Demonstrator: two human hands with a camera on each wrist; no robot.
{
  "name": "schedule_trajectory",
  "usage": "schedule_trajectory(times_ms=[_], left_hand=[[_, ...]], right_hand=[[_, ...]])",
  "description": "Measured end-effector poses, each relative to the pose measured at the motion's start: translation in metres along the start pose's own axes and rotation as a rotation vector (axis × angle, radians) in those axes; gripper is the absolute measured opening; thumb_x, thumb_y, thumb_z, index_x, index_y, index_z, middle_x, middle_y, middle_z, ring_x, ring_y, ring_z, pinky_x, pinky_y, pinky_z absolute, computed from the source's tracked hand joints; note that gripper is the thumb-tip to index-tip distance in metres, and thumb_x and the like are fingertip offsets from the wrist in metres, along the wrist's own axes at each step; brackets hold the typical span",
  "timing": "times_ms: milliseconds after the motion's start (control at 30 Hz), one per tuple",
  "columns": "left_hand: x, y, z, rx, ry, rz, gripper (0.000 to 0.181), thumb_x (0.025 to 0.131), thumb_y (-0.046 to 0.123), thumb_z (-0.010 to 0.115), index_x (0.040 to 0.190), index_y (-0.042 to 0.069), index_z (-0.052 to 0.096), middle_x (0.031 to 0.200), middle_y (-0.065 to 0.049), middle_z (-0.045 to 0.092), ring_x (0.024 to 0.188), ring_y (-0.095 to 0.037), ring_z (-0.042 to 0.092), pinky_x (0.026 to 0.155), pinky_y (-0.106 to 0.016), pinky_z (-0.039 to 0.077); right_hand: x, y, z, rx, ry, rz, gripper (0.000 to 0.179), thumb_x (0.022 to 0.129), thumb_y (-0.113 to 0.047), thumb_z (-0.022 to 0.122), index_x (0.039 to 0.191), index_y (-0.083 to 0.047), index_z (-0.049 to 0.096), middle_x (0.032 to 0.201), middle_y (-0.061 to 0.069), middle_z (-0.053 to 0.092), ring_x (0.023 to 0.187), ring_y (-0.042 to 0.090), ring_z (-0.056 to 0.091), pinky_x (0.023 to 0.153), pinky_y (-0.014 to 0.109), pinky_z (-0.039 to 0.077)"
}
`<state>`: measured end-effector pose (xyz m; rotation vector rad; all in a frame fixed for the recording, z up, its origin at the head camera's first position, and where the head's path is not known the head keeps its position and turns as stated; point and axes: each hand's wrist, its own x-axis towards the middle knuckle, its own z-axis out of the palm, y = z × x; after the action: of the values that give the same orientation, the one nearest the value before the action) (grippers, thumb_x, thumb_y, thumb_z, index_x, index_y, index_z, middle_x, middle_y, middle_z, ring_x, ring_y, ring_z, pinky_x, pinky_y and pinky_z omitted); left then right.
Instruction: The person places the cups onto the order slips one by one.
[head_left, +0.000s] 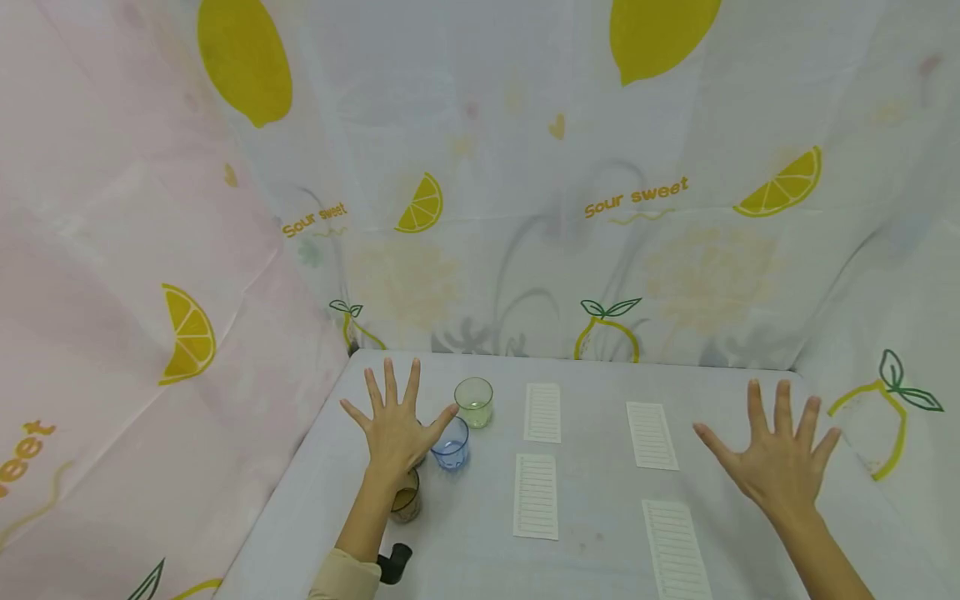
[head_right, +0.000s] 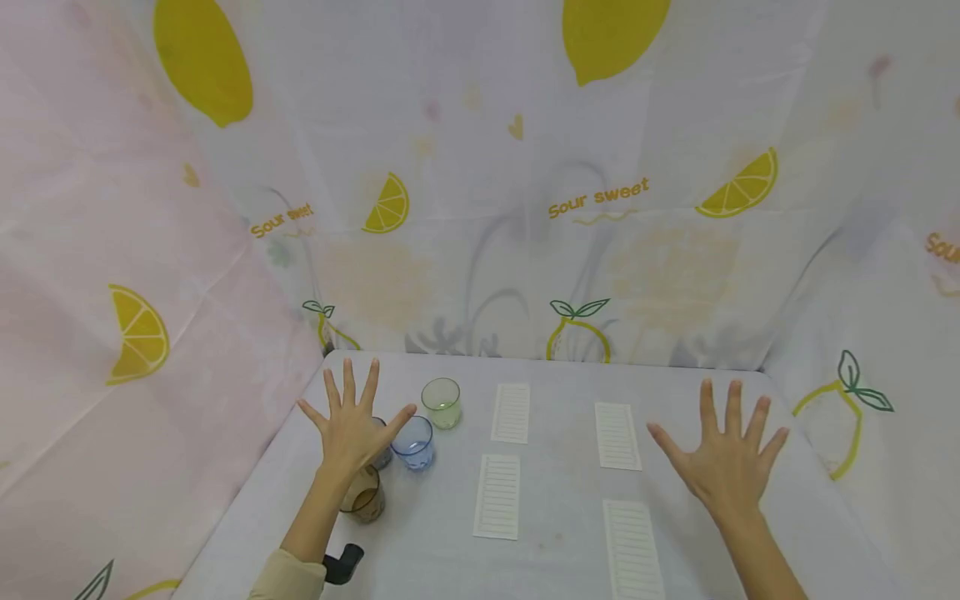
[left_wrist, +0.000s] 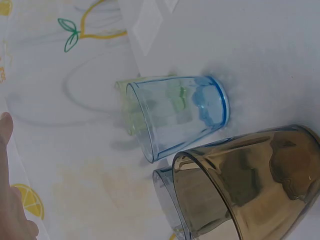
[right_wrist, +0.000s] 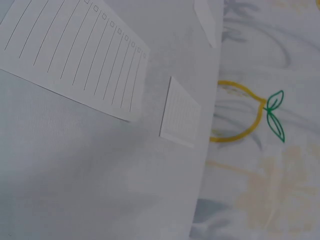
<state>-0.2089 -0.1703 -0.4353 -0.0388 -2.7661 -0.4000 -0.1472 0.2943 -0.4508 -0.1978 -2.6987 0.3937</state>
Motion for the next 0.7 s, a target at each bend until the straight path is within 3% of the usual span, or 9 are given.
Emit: schedule_trajectory(times_ms=[233,400,533,700], left_hand=[[-0.002,-0.002,-0.001,0.018,-0.042,-0.020,0.093,0.077,0.079,0.042,0.151,0.030,0.012,0.156,-0.016,-0.005,0.138,-0.035,-0.024,0.094,-0.070,-0.024],[-0.002,-0.005,-0.001,0.026,-0.059,-0.042,0.094,0.077,0.080,0.041,0.151,0.030,0.013,0.157,-0.016,-0.004,0.138,-0.037,-0.023,0.093,-0.070,-0.025],[-0.005,-0.009,0.000,0.020,-0.096,-0.072,0.096,0.077,0.081,0.040,0.152,0.028,0.012,0.157,-0.017,-0.003,0.138,-0.038,-0.021,0.094,-0.072,-0.021],[-0.014,-0.016,-0.001,-0.019,-0.136,-0.107,0.096,0.078,0.080,0.040,0.152,0.025,0.012,0.156,-0.020,0.002,0.141,-0.039,-0.012,0.098,-0.074,-0.013]], right_hand=[[-0.005,0.001,0.002,0.001,-0.017,-0.007,0.099,0.082,-0.067,0.052,0.151,-0.008,0.012,0.151,0.031,0.004,0.134,0.053,-0.012,0.097,0.076,-0.008],[-0.004,0.003,0.006,0.048,-0.051,-0.050,0.095,0.086,-0.061,0.051,0.151,-0.007,0.009,0.149,0.034,0.009,0.132,0.059,0.004,0.098,0.076,0.005],[-0.004,0.005,0.012,0.183,-0.060,-0.110,0.089,0.088,-0.049,0.057,0.149,-0.002,0.013,0.145,0.039,0.016,0.127,0.062,0.018,0.097,0.074,0.015],[0.000,0.004,0.021,0.388,-0.084,-0.160,0.083,0.088,-0.033,0.064,0.146,0.006,0.020,0.145,0.038,0.019,0.127,0.060,0.021,0.096,0.073,0.019]])
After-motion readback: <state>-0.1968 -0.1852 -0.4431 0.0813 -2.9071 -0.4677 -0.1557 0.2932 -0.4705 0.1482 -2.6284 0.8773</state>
